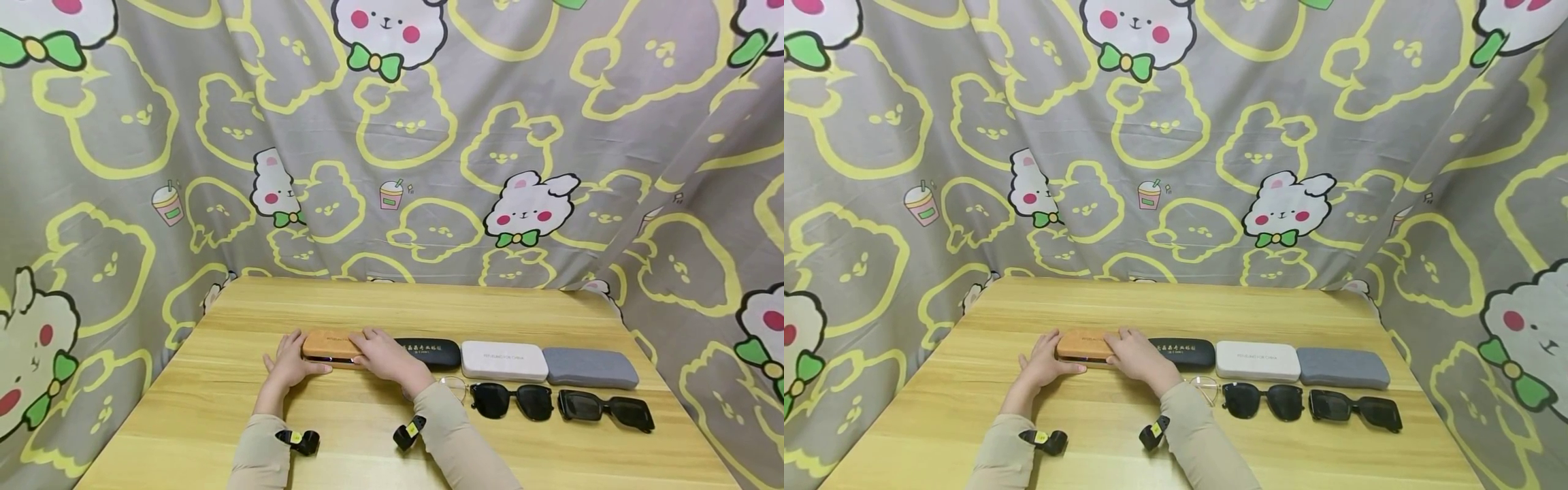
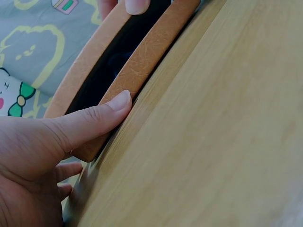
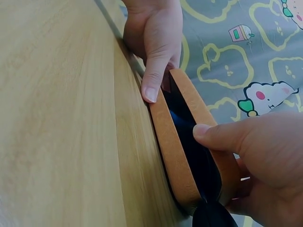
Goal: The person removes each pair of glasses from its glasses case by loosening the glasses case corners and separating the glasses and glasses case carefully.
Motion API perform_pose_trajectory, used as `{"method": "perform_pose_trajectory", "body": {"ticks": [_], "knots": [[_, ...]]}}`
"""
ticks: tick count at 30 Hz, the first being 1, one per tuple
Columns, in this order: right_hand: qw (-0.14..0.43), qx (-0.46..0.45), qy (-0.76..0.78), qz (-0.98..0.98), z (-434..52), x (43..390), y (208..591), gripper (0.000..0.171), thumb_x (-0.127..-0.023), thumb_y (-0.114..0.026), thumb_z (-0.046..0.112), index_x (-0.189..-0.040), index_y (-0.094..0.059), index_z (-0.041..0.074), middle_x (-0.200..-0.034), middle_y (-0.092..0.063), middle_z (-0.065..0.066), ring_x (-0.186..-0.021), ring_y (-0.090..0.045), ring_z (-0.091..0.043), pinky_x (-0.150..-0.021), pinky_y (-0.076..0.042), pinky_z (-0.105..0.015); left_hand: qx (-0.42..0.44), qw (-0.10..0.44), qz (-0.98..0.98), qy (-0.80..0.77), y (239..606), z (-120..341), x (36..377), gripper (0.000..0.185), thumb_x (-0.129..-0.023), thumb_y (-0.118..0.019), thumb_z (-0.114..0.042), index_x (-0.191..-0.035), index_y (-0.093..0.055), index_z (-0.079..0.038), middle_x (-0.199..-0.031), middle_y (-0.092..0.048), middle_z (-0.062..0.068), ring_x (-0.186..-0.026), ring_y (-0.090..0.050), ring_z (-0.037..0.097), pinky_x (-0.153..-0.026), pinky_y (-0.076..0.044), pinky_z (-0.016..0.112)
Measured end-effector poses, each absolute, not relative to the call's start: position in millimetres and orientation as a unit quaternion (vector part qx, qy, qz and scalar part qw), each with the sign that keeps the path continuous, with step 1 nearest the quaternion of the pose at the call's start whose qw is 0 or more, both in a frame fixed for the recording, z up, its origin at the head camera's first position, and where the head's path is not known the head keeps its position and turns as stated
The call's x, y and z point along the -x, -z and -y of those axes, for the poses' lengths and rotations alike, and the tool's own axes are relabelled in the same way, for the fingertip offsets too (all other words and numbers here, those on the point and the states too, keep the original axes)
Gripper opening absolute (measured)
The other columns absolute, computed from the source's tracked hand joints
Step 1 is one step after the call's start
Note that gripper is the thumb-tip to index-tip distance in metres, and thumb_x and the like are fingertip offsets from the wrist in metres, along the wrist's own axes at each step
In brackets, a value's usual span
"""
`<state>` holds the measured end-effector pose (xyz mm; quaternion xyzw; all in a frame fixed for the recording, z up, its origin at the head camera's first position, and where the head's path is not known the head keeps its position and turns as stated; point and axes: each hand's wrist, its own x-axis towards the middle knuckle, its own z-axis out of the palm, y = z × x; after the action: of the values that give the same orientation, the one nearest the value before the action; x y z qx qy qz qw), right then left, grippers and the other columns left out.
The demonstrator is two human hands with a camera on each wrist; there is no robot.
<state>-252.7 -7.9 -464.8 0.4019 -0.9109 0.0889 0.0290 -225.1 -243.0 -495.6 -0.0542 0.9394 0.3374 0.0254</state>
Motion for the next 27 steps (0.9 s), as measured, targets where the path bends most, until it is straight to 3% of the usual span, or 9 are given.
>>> {"method": "perform_pose_trajectory", "body": {"ticks": [8,27], "knots": [[-0.02,-0.39,-0.128,0.912,5.2,256.4,462.9,0.049,-0.104,-0.044,0.034,-0.149,-0.041,0.015,-0.144,-0.05,-0.017,-0.133,-0.05,-0.03,-0.111,-0.042,-0.042,0.057,0.027,-0.938,-0.342,495.9,243.1,224.7,0.112,-0.063,-0.087,-0.048,-0.15,-0.033,-0.002,-0.159,-0.018,0.023,-0.148,-0.002,0.046,-0.104,0.014,0.078],[-0.041,-0.379,-0.155,0.911,4.7,262.6,466.6,0.049,-0.106,-0.036,0.037,-0.15,-0.038,0.016,-0.148,-0.048,-0.009,-0.138,-0.045,-0.025,-0.114,-0.039,-0.04,0.06,0.026,-0.937,-0.344,494.7,242.2,223.7,0.112,-0.063,-0.088,-0.046,-0.151,-0.032,-0.003,-0.16,-0.017,0.023,-0.148,-0.002,0.046,-0.105,0.015,0.077]]}}
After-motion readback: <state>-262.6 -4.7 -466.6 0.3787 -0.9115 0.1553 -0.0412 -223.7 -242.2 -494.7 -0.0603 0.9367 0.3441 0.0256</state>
